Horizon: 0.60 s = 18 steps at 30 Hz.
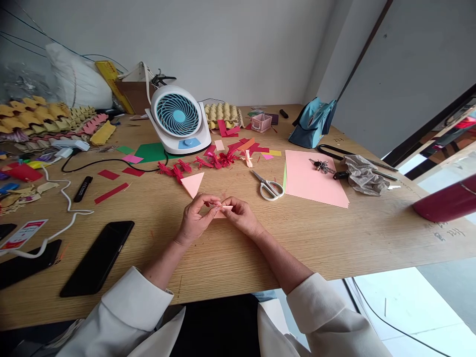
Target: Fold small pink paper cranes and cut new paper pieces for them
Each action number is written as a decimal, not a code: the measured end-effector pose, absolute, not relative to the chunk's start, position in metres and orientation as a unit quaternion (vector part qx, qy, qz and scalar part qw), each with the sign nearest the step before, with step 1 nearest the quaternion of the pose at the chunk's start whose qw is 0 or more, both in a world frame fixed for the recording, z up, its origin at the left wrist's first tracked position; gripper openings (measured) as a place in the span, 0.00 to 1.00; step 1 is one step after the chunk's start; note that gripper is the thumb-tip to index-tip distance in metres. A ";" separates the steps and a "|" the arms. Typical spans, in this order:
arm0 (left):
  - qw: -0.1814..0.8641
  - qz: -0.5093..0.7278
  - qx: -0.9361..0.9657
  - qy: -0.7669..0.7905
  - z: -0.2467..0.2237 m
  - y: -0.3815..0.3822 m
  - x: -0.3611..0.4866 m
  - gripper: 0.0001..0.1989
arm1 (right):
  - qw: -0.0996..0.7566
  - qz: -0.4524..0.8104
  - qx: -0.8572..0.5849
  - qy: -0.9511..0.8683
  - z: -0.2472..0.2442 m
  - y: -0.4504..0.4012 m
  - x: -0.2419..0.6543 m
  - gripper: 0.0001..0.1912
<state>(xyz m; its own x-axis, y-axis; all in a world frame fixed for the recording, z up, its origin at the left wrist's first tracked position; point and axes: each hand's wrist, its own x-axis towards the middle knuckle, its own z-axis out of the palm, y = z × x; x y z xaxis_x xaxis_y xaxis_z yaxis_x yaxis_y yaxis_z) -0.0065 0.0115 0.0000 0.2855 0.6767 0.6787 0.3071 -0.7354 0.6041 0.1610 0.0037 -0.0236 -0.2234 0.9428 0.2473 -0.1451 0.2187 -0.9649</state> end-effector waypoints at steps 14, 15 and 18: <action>0.127 0.517 0.801 0.276 0.007 0.010 -0.006 0.06 | 0.543 0.412 -0.367 -0.633 -0.019 0.000 0.165 0.15; 0.125 0.515 0.802 0.276 0.007 0.010 -0.007 0.06 | 0.542 0.411 -0.368 -0.635 -0.019 0.000 0.166 0.15; 0.114 0.510 0.806 0.277 0.008 0.010 -0.007 0.06 | 0.531 0.403 -0.377 -0.644 -0.019 0.000 0.167 0.16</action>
<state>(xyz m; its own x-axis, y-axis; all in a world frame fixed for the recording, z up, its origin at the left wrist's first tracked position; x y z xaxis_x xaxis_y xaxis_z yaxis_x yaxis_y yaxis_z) -0.0073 0.0103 0.0079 0.3254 0.5626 0.7600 0.3303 -0.8207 0.4662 0.1666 -0.0004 -0.0189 -0.1527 0.9124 0.3798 0.0578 0.3919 -0.9182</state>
